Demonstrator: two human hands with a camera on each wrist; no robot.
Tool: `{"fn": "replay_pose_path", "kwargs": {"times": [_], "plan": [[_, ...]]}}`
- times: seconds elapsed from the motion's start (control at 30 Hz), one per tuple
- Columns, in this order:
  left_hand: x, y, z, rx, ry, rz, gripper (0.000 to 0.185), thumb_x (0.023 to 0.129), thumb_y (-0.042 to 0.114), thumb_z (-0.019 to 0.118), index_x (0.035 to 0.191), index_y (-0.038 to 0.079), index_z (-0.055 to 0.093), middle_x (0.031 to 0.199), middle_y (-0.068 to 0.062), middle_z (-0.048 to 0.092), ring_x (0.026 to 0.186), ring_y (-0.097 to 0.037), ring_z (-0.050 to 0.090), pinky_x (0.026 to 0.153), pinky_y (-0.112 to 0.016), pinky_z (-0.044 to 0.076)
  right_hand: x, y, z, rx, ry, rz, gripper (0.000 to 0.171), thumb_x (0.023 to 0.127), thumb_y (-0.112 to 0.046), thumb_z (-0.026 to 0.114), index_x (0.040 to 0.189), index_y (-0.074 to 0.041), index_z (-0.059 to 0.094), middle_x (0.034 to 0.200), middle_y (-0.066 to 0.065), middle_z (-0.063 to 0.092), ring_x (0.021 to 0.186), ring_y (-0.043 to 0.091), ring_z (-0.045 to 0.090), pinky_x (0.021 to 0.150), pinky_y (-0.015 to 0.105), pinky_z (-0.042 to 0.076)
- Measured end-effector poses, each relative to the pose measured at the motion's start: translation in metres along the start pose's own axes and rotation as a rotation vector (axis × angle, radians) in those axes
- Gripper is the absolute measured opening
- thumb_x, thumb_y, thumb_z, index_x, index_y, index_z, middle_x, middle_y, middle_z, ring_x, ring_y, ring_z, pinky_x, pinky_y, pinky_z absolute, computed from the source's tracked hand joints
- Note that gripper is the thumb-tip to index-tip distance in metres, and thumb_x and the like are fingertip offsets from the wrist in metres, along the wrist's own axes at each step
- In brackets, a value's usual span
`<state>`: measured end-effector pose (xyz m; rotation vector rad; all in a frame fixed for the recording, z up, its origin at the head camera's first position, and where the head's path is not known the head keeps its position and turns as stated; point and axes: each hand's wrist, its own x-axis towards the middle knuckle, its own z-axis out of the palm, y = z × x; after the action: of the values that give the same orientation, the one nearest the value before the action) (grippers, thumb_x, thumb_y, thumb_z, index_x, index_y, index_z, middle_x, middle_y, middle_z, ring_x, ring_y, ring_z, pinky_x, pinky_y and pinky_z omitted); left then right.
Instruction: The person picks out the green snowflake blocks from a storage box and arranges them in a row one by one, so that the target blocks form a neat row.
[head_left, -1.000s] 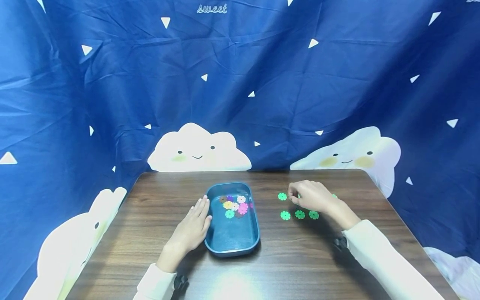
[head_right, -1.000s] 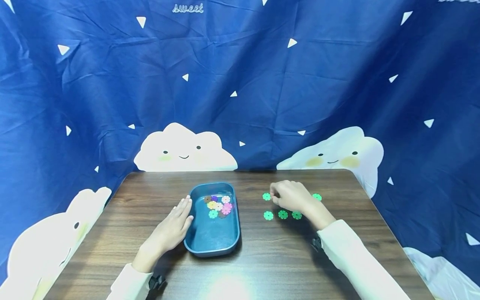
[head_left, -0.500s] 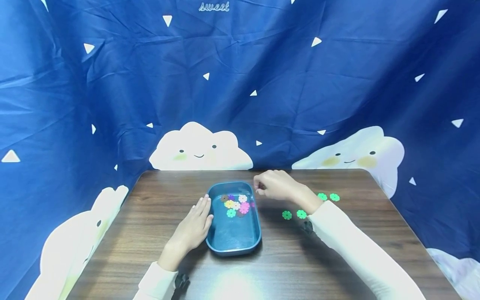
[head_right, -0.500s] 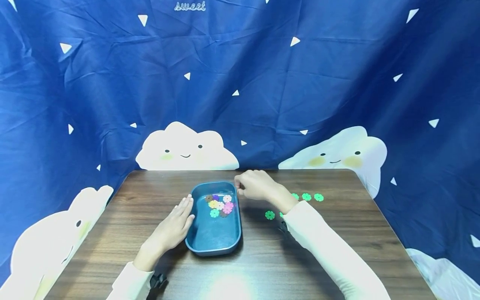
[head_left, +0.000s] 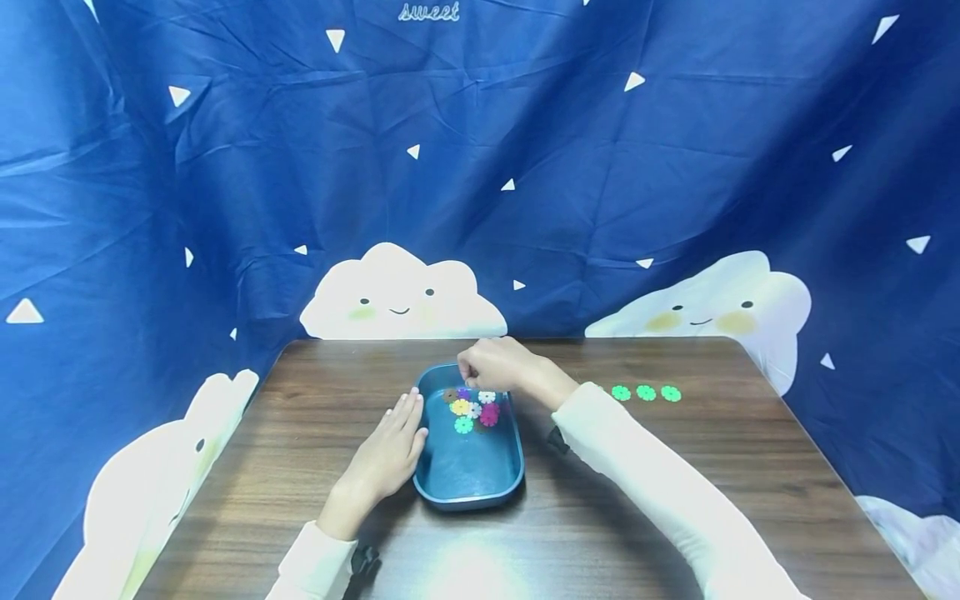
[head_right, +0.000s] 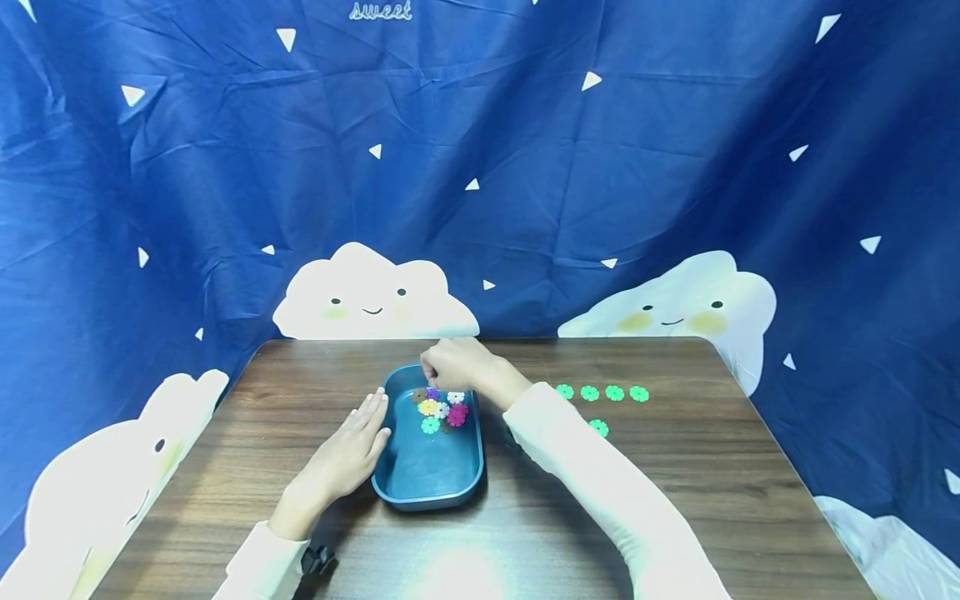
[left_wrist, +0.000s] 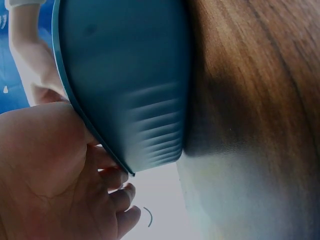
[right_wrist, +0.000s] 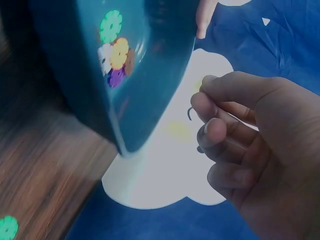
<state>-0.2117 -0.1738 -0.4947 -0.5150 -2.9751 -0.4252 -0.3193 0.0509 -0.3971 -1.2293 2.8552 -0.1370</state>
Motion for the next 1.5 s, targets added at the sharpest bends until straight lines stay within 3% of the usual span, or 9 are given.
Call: {"fn": "replay_pose_path", "kwargs": {"times": [0.17,0.43,0.57,0.8,1.07,1.27,1.4,1.5], "plan": [[0.001,-0.001,-0.001,0.014,-0.005,0.008,0.058,0.106,0.031,0.037,0.154,0.002,0.026,0.163,-0.013,0.021,0.151,-0.031,0.022,0.122,-0.050,0.026,0.016,-0.009,0.004,0.020,-0.032,-0.008,0.005,0.090,-0.022,0.067,0.086,-0.022,0.067,0.074,-0.012,0.061,0.067,0.007,0.056,0.061,0.021,0.047],[0.000,-0.003,0.002,0.038,0.021,0.030,0.057,0.106,0.030,0.038,0.153,0.000,0.028,0.162,-0.016,0.024,0.150,-0.032,0.025,0.121,-0.050,0.028,0.038,-0.013,0.020,0.099,-0.111,0.046,0.012,0.090,-0.028,0.069,0.092,-0.017,0.072,0.073,-0.010,0.062,0.066,0.007,0.056,0.059,0.021,0.047],[0.000,-0.002,0.002,0.026,0.042,0.047,0.056,0.105,0.026,0.040,0.152,-0.002,0.030,0.161,-0.018,0.027,0.148,-0.035,0.028,0.120,-0.052,0.029,0.044,-0.014,0.029,0.128,-0.125,0.092,0.007,0.091,-0.025,0.068,0.091,-0.018,0.071,0.075,-0.009,0.063,0.067,0.008,0.057,0.061,0.023,0.049],[0.000,0.002,-0.002,0.008,0.038,0.040,0.056,0.104,0.025,0.043,0.151,-0.003,0.031,0.160,-0.019,0.027,0.148,-0.035,0.028,0.119,-0.053,0.029,0.046,-0.016,0.045,0.113,-0.230,0.175,0.016,0.093,-0.027,0.067,0.102,-0.019,0.077,0.079,-0.008,0.070,0.068,0.010,0.060,0.066,0.028,0.054],[0.000,0.003,-0.003,0.030,0.017,0.018,0.056,0.105,0.026,0.042,0.152,-0.001,0.030,0.161,-0.017,0.025,0.149,-0.033,0.027,0.121,-0.050,0.028,0.046,-0.018,0.056,0.034,-0.313,0.236,0.019,0.096,-0.025,0.061,0.106,-0.017,0.075,0.081,-0.004,0.065,0.071,0.014,0.059,0.067,0.028,0.055],[0.000,0.002,-0.002,0.014,0.025,0.021,0.056,0.105,0.026,0.043,0.152,-0.002,0.030,0.161,-0.017,0.026,0.149,-0.034,0.027,0.122,-0.049,0.026,0.047,-0.019,0.060,0.154,-0.320,0.197,0.025,0.095,-0.014,0.062,0.118,-0.019,0.072,0.096,-0.002,0.069,0.082,0.016,0.061,0.077,0.031,0.059],[-0.001,0.002,-0.002,0.005,0.024,0.019,0.056,0.105,0.027,0.042,0.152,-0.001,0.030,0.161,-0.016,0.026,0.149,-0.034,0.026,0.122,-0.049,0.026,0.048,-0.019,0.061,0.157,-0.317,0.215,0.033,0.093,-0.014,0.064,0.125,-0.022,0.067,0.113,-0.001,0.068,0.091,0.018,0.060,0.089,0.042,0.059],[-0.001,0.001,-0.002,0.005,0.021,0.018,0.055,0.105,0.026,0.041,0.152,0.000,0.030,0.161,-0.016,0.026,0.149,-0.033,0.026,0.121,-0.050,0.027,0.049,-0.018,0.061,0.127,-0.314,0.224,0.034,0.093,-0.015,0.065,0.126,-0.022,0.064,0.115,-0.001,0.068,0.092,0.017,0.060,0.091,0.042,0.058]]}}
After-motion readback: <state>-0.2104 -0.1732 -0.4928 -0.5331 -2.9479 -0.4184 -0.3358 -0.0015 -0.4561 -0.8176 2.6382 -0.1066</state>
